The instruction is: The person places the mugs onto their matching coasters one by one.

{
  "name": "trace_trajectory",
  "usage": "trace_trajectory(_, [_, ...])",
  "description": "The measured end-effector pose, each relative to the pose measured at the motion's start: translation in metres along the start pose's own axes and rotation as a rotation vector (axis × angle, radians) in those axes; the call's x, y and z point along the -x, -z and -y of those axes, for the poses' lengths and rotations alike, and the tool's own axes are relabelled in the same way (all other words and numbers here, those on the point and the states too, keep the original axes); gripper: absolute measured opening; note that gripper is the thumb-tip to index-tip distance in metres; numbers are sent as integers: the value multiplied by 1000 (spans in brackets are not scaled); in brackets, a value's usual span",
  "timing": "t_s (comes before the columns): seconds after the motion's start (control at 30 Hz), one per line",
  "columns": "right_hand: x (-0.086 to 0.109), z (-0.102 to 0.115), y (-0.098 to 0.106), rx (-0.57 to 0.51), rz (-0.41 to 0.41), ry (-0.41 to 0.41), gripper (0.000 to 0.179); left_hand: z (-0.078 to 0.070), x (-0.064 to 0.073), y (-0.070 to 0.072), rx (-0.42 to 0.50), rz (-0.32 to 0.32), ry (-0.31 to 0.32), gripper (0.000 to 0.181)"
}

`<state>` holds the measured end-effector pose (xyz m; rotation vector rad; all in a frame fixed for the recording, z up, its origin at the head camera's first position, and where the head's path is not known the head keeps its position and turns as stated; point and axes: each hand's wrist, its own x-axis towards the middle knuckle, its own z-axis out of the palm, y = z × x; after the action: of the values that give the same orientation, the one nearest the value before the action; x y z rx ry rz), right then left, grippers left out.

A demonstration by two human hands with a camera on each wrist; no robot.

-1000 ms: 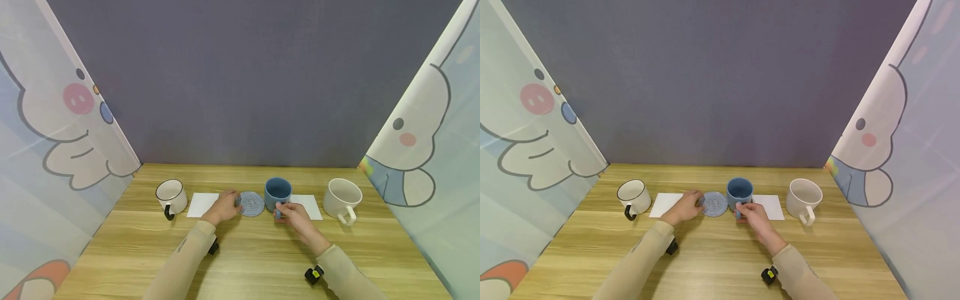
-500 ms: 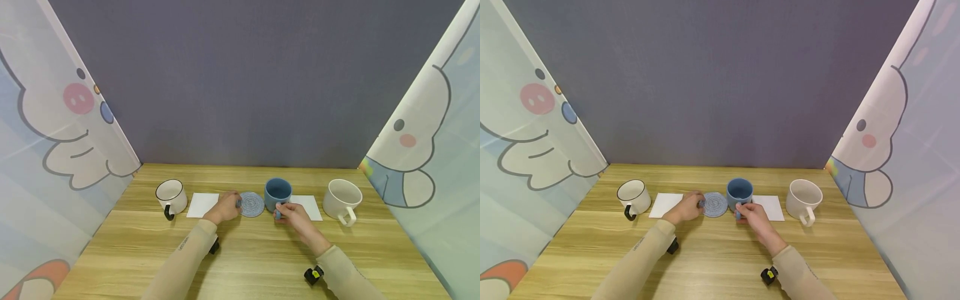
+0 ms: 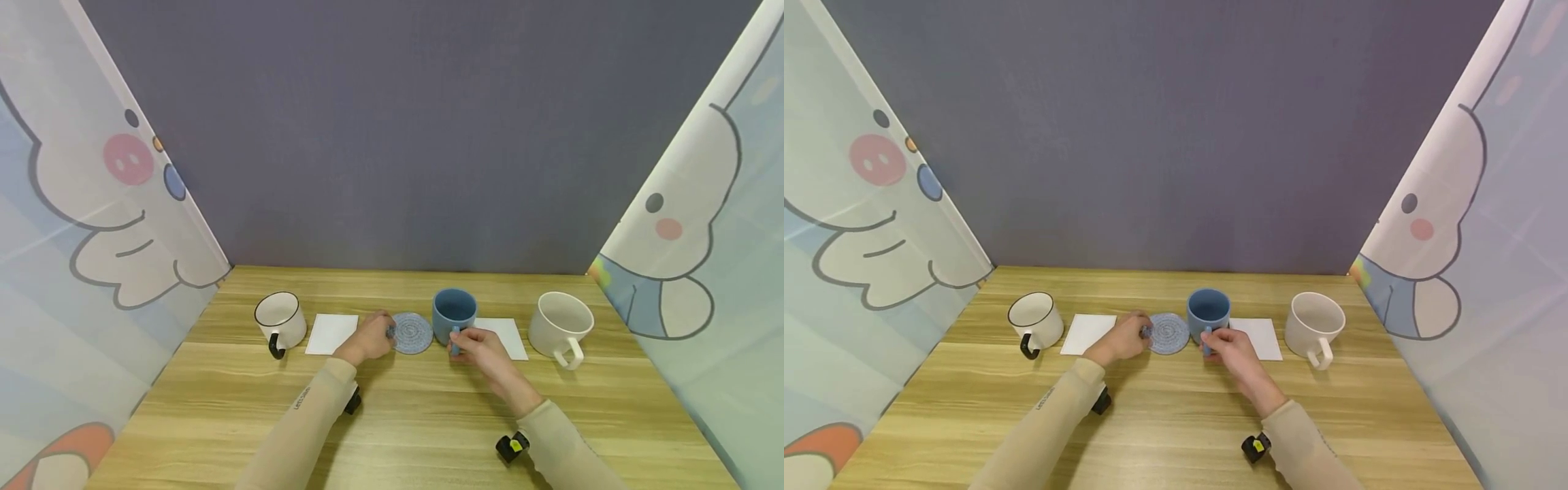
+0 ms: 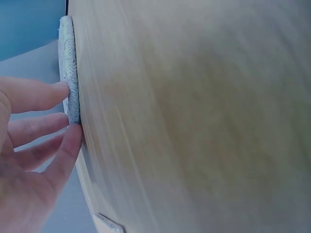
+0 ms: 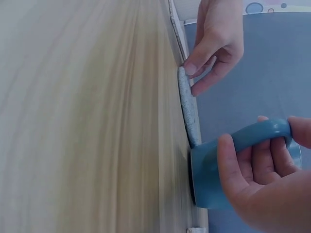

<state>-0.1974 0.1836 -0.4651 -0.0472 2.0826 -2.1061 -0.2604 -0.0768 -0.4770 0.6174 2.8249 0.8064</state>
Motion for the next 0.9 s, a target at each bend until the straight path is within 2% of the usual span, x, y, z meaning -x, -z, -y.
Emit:
trace_trajectory(0.43, [-1, 4, -5, -89, -124, -11, 27, 0, 0, 0, -3, 3, 17, 36])
trace_trajectory(0.9, [-1, 8, -15, -112, -114, 97, 21, 0, 1, 2, -9, 7, 10, 35])
